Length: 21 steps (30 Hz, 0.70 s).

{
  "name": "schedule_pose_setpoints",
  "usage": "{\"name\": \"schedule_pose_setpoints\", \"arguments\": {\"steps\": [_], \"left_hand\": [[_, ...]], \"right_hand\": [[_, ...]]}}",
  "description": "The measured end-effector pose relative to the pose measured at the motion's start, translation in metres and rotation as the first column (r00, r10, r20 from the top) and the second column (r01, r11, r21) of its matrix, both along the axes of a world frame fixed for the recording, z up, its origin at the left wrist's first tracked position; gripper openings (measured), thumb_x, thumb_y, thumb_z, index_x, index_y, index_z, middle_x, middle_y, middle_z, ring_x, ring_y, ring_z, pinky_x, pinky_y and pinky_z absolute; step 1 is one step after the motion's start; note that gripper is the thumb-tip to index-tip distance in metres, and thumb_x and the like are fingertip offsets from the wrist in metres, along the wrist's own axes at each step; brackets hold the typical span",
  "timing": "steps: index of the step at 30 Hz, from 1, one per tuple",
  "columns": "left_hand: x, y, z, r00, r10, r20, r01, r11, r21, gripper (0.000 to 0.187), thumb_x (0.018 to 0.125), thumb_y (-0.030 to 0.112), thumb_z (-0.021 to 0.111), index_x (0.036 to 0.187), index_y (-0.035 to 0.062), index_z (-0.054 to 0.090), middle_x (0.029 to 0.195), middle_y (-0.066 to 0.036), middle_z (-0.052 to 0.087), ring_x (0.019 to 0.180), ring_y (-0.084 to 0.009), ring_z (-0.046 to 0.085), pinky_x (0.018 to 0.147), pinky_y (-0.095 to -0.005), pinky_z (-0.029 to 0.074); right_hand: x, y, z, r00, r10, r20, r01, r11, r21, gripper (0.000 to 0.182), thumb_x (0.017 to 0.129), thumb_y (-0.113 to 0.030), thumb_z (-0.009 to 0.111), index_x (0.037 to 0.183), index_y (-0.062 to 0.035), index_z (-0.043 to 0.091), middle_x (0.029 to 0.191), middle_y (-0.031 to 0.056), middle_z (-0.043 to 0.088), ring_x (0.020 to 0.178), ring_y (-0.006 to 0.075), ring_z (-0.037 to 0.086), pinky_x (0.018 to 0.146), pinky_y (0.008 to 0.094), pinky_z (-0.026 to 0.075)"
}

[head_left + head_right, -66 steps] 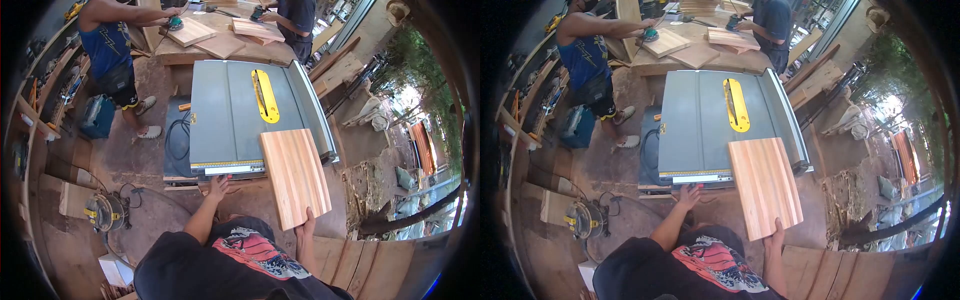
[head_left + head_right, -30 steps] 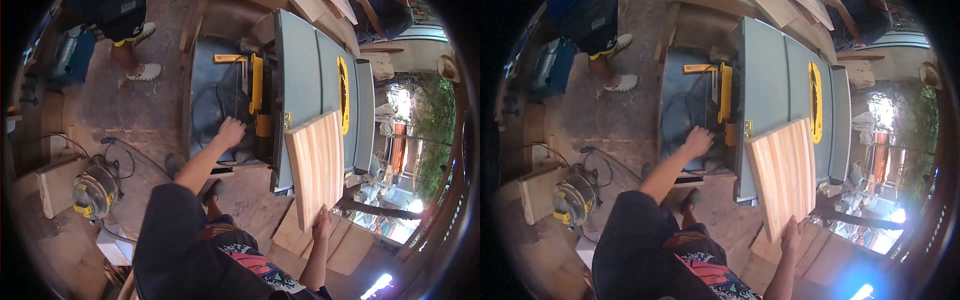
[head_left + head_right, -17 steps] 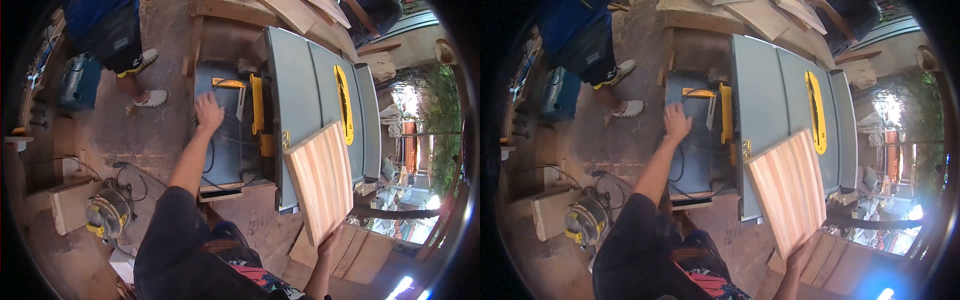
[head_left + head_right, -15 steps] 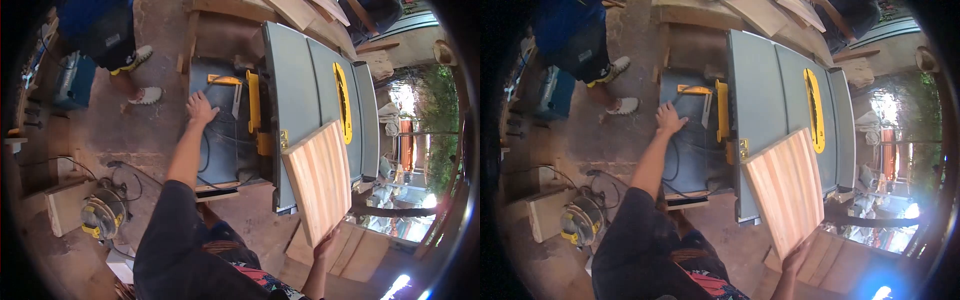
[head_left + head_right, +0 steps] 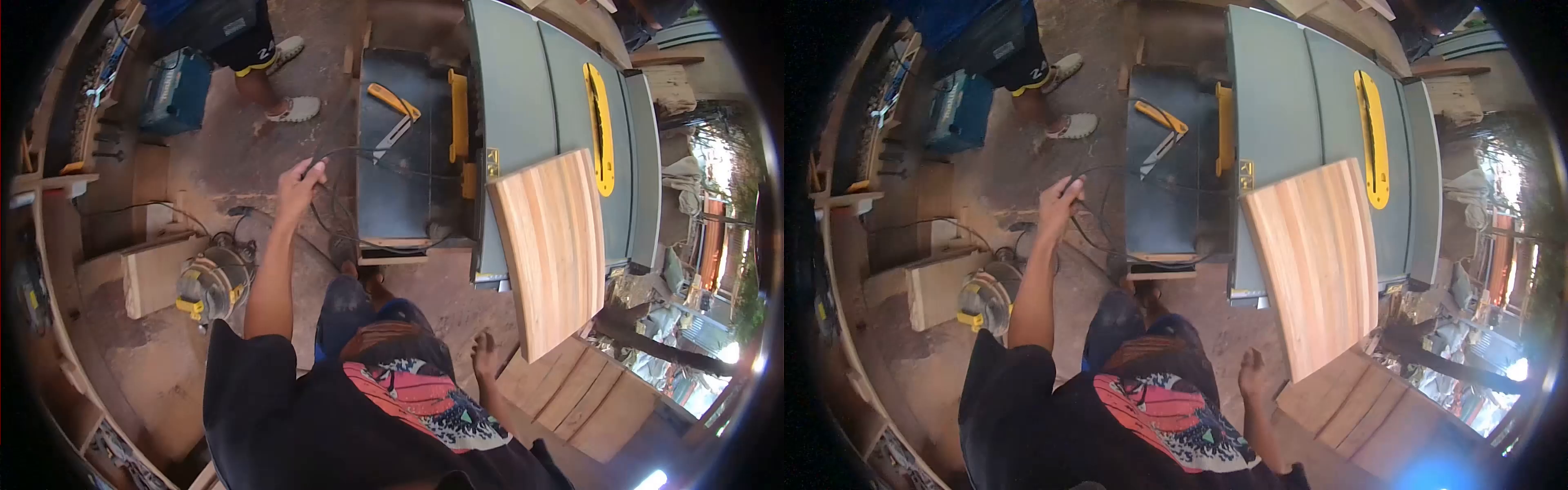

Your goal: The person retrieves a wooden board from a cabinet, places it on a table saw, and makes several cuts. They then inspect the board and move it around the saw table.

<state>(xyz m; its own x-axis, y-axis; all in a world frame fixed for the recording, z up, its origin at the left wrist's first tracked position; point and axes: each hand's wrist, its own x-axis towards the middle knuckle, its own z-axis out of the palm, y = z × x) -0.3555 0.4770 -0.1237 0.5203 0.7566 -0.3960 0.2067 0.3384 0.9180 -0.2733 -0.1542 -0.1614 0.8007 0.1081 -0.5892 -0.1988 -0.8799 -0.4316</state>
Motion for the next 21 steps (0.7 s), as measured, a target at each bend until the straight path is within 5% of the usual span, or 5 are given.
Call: {"name": "schedule_pose_setpoints", "arguments": {"steps": [6, 12, 16, 18, 21], "left_hand": [[-0.089, -0.087, 0.066, 0.936, 0.153, 0.317, -0.107, 0.981, -0.159, 0.028, 0.101, 0.025, 0.063, 0.116, 0.0022, 0.064, 0.082, 0.0, 0.061, 0.056, -0.0056, 0.047, 0.05, -0.0224, 0.036], [-0.151, -0.179, 0.096, 0.783, 0.622, -0.001, -0.616, 0.775, -0.144, 0.025, 0.104, 0.025, 0.058, 0.121, 0.0068, 0.061, 0.096, -0.002, 0.064, 0.054, -0.0043, 0.043, 0.047, -0.0216, 0.033], [-0.21, -0.204, 0.091, 0.71, 0.703, -0.043, -0.695, 0.69, -0.203, 0.025, 0.104, 0.025, 0.057, 0.123, 0.0079, 0.06, 0.097, -0.002, 0.065, 0.052, -0.0026, 0.038, 0.044, -0.0197, 0.028], [-0.233, -0.209, 0.081, 0.636, 0.766, -0.088, -0.763, 0.608, -0.218, 0.026, 0.105, 0.025, 0.056, 0.124, 0.0077, 0.059, 0.099, -0.002, 0.066, 0.05, -0.0018, 0.035, 0.042, -0.0183, 0.024], [-0.258, -0.214, 0.067, 0.635, 0.76, -0.139, -0.766, 0.596, -0.24, 0.026, 0.105, 0.025, 0.056, 0.125, 0.0074, 0.059, 0.101, -0.002, 0.065, 0.049, -0.0025, 0.033, 0.042, -0.0183, 0.023]], "right_hand": [[-0.002, 0.185, 0.028, 0.792, 0.55, 0.265, -0.608, 0.747, 0.267, 0.035, 0.099, -0.029, 0.058, 0.112, 0.0017, 0.069, 0.106, 0.0227, 0.07, 0.095, 0.0388, 0.068, 0.085, 0.0414, 0.053], [0.001, 0.257, -0.073, 0.963, 0.191, -0.193, -0.032, 0.786, 0.618, 0.034, 0.098, -0.03, 0.063, 0.12, -0.0048, 0.057, 0.095, 0.0102, 0.065, 0.085, 0.0241, 0.065, 0.069, 0.0356, 0.053], [0.023, 0.289, -0.048, 0.916, -0.262, -0.306, 0.348, 0.896, 0.276, 0.051, 0.094, -0.028, 0.07, 0.132, -0.0062, 0.044, 0.094, 0.0085, 0.06, 0.08, 0.0187, 0.061, 0.062, 0.0366, 0.055], [0.06, 0.253, -0.199, 0.95, -0.313, -0.016, 0.279, 0.822, 0.497, 0.053, 0.091, -0.031, 0.072, 0.128, -0.0018, 0.049, 0.096, 0.0113, 0.062, 0.074, 0.0189, 0.061, 0.057, 0.0383, 0.055], [0.092, 0.289, -0.122, 0.862, -0.464, -0.202, 0.505, 0.755, 0.418, 0.056, 0.088, -0.037, 0.076, 0.123, 0.0015, 0.054, 0.093, 0.012, 0.064, 0.064, 0.0197, 0.06, 0.052, 0.0382, 0.053]]}}
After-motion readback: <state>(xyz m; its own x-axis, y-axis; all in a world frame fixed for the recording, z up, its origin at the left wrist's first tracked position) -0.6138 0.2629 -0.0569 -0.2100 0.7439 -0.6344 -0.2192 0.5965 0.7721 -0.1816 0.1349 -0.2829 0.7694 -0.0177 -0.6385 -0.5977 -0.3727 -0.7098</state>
